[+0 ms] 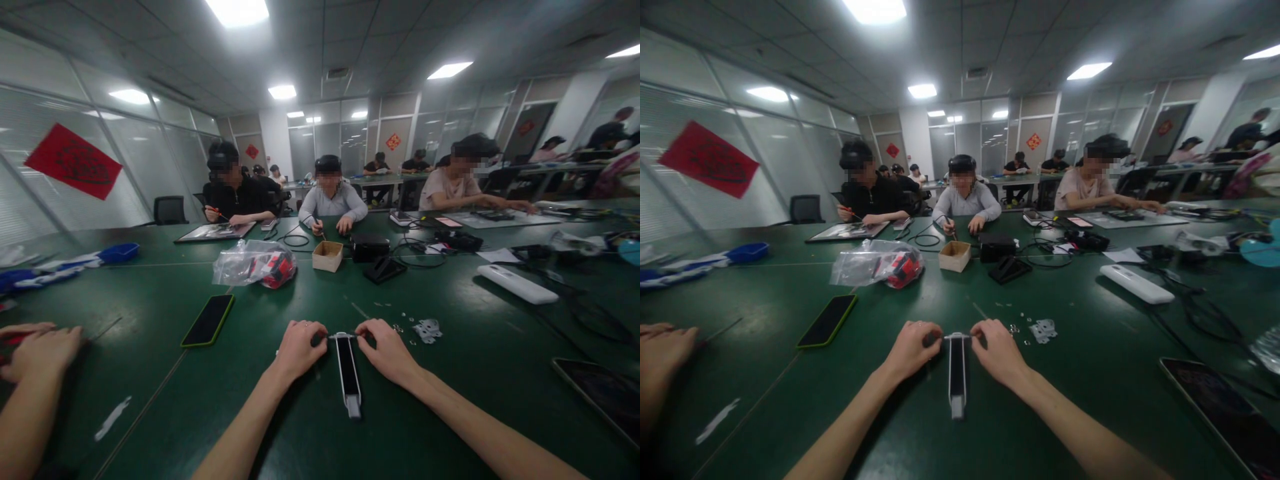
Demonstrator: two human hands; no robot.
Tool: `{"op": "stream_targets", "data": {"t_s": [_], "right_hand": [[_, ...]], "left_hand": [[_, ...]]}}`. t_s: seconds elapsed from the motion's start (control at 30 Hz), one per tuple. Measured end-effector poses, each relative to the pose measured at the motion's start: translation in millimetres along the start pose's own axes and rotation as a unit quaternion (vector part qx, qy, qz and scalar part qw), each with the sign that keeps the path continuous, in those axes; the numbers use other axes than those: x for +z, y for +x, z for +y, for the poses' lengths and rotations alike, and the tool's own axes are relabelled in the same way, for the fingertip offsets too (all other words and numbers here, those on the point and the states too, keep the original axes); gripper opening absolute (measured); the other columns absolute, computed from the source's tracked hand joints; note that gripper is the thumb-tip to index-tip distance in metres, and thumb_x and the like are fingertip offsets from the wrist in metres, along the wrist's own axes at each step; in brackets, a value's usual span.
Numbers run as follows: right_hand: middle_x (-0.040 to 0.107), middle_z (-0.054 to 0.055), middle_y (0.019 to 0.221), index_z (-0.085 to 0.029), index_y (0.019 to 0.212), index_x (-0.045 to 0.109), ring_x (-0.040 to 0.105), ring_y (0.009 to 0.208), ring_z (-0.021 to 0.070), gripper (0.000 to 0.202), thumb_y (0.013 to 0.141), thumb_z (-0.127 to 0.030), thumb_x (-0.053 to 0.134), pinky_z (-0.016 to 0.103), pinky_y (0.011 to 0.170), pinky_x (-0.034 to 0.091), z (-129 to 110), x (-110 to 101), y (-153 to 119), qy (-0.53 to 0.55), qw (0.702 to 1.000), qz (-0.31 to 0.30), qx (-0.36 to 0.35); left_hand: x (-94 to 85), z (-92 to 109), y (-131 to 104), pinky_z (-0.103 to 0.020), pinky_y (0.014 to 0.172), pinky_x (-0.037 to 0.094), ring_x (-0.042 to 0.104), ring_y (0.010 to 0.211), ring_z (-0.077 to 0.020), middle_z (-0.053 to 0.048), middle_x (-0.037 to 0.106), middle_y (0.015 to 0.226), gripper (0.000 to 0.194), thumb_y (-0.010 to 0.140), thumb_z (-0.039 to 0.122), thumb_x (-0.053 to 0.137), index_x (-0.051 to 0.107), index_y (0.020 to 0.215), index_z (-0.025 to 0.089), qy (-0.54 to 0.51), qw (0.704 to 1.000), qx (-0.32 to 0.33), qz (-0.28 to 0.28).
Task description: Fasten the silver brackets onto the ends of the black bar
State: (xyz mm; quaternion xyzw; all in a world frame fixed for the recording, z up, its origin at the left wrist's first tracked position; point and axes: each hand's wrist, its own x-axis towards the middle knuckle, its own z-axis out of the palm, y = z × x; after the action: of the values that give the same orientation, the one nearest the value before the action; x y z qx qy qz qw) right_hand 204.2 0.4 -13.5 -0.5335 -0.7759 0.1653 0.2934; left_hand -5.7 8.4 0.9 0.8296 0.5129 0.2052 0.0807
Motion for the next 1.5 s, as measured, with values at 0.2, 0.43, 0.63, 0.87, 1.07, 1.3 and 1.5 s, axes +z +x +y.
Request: {"op": "stream_targets", "data": {"t_s": [0.2,0.43,0.63,0.87,1.07,1.3,1.5], "right_hand": [[0.062,0.006,0.089,-0.017,0.086,0.061,0.053,0.084,0.0183,0.017,0.085,-0.024,0.046,0.034,0.075,0.044,1,0,0,0.007,1.0,-0.01,0.004],[0.061,0.006,0.09,-0.017,0.088,0.061,0.053,0.084,0.0177,0.017,0.086,-0.024,0.045,0.033,0.076,0.045,1,-1,0,0.006,1.0,-0.019,0.01],[0.062,0.006,0.091,-0.017,0.087,0.061,0.054,0.084,0.0178,0.017,0.086,-0.025,0.046,0.033,0.075,0.045,1,-1,0,0.005,1.0,-0.02,0.011],[0.063,0.006,0.089,-0.018,0.087,0.061,0.055,0.084,0.0183,0.016,0.085,-0.023,0.046,0.034,0.076,0.045,2,0,0,-0.008,1.0,0.002,-0.011],[0.063,0.007,0.09,-0.017,0.089,0.061,0.055,0.086,0.0194,0.017,0.085,-0.023,0.045,0.035,0.079,0.045,24,-35,8,-0.081,0.993,0.078,-0.044],[0.063,0.006,0.085,-0.019,0.086,0.063,0.058,0.078,0.0181,0.019,0.083,-0.028,0.047,0.032,0.072,0.045,52,-95,11,-0.176,0.982,-0.069,-0.017],[0.066,0.005,0.09,-0.023,0.083,0.068,0.061,0.079,0.0196,0.014,0.075,-0.02,0.056,0.029,0.063,0.042,43,-102,4,-0.202,0.949,-0.225,0.092]], "left_hand": [[3.1,-3,0,-0.028,0.075,0.036,0.06,0.077,-0.0154,0.001,0.069,0.084,0.014,0.08,0.023,0.055,0.066,0.088,0.022,-0.022,1.0,0.004,-0.006],[10.3,-7,0,-0.027,0.074,0.036,0.059,0.074,-0.0142,0.001,0.069,0.083,0.017,0.083,0.027,0.055,0.068,0.092,0.023,-0.029,0.999,0.019,0.0],[10.7,-5,1,-0.027,0.072,0.036,0.059,0.075,-0.0149,0.001,0.07,0.084,0.019,0.085,0.029,0.053,0.069,0.094,0.025,-0.021,1.0,0.021,-0.007],[9.9,-5,2,-0.028,0.073,0.037,0.06,0.081,-0.0162,0.001,0.069,0.09,0.019,0.083,0.029,0.056,0.067,0.098,0.025,-0.009,1.0,0.023,-0.004],[6.1,-3,1,-0.032,0.08,0.039,0.057,0.097,-0.0199,-0.001,0.066,0.103,0.027,0.079,0.024,0.057,0.062,0.106,0.025,0.008,0.999,0.034,0.013],[6.5,-1,1,-0.037,0.086,0.036,0.053,0.103,-0.0215,-0.003,0.062,0.11,0.028,0.077,0.022,0.056,0.063,0.104,0.025,0.017,0.999,0.029,0.029],[9.7,-2,1,-0.04,0.091,0.031,0.052,0.104,-0.0219,-0.003,0.064,0.107,0.021,0.077,0.022,0.055,0.065,0.095,0.025,0.005,0.999,0.024,0.038]]}}
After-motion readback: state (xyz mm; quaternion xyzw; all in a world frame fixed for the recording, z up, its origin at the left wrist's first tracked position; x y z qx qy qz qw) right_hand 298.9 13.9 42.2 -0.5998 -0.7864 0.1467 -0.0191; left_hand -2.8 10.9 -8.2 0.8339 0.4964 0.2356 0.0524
